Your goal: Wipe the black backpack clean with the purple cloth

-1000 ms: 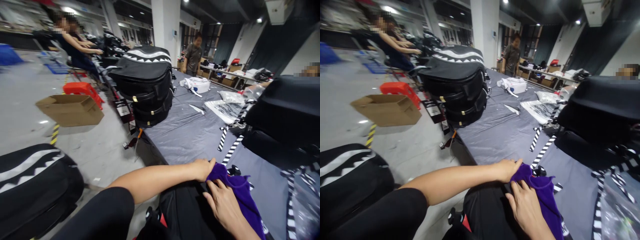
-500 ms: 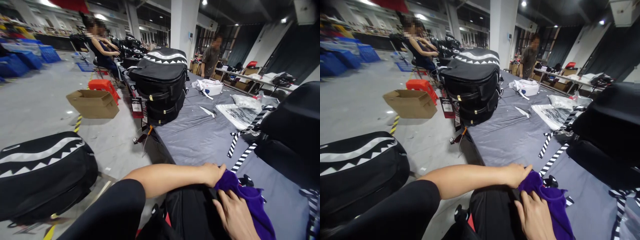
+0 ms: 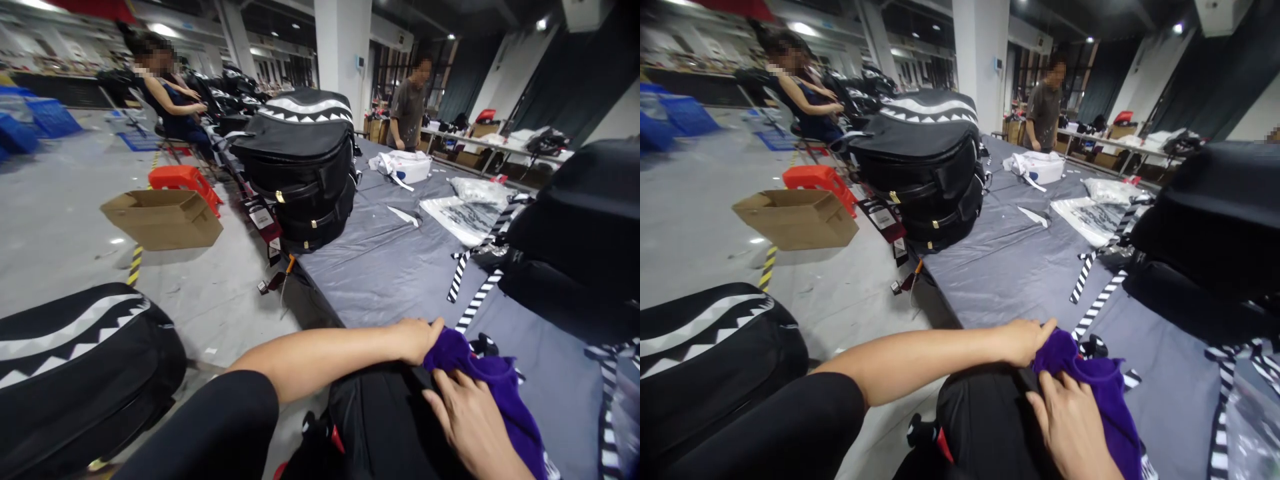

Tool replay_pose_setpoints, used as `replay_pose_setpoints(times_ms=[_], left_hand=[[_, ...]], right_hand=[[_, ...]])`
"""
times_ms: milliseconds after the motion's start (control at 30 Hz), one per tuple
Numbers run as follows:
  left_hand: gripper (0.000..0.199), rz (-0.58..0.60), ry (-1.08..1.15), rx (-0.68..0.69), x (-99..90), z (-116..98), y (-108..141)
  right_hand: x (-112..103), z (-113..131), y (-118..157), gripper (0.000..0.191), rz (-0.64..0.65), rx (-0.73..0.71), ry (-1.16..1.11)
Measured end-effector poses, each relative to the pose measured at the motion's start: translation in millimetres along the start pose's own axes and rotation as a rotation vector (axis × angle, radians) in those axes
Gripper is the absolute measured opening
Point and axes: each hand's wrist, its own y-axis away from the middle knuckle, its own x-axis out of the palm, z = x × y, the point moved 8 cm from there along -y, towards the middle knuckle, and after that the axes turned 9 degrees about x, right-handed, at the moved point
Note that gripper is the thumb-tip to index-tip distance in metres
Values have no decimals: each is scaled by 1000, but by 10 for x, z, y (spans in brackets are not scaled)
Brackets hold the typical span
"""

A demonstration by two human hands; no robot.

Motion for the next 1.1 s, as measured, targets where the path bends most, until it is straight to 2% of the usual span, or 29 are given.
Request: replay_pose_setpoints(times_ms=[100,167,267,433,567,633,700,767,800,833,867,900,933,1033,1100], left_hand=[[65,-22,3,-2,5,-38,53],[65,-64,-34,-15,-17,-20,53],[68,-30,-49,-25,16,34,11],[67,27,-61,-48,53,49,11],[69,12,-51,-26,68,63,7],[72,19,-28,-18,75,80,7],[74,42,-3,-21,82,96,12],[74,61,11,-28,82,105,19],[73,67,13,-29,79,106,20],[73,69,12,-26,76,104,19],[71,67,9,-22,73,101,15],[70,65,6,-17,72,98,10],[69,62,2,-10,74,94,4],[68,23,-32,-13,61,82,1],[69,-19,-50,-16,39,57,14]], right_hand=[[-72,-103,184,27,84,83,110],[-137,-170,302,25,109,114,82],[-181,-262,394,26,111,170,16],[-141,-261,423,23,65,216,-2],[-206,-301,473,21,-48,295,-112],[-350,-465,540,18,-139,475,-287],[-479,-737,677,17,-233,797,-566],[-495,-932,834,20,-286,1125,-881],[-482,-964,863,22,-287,1223,-993],[-477,-970,842,23,-276,1259,-1040],[-485,-958,769,24,-259,1227,-1019],[-497,-918,640,26,-224,1123,-943],[-488,-830,467,28,-157,958,-844],[-267,-369,22,28,183,384,-623],[-123,-175,-80,26,364,194,-574]])
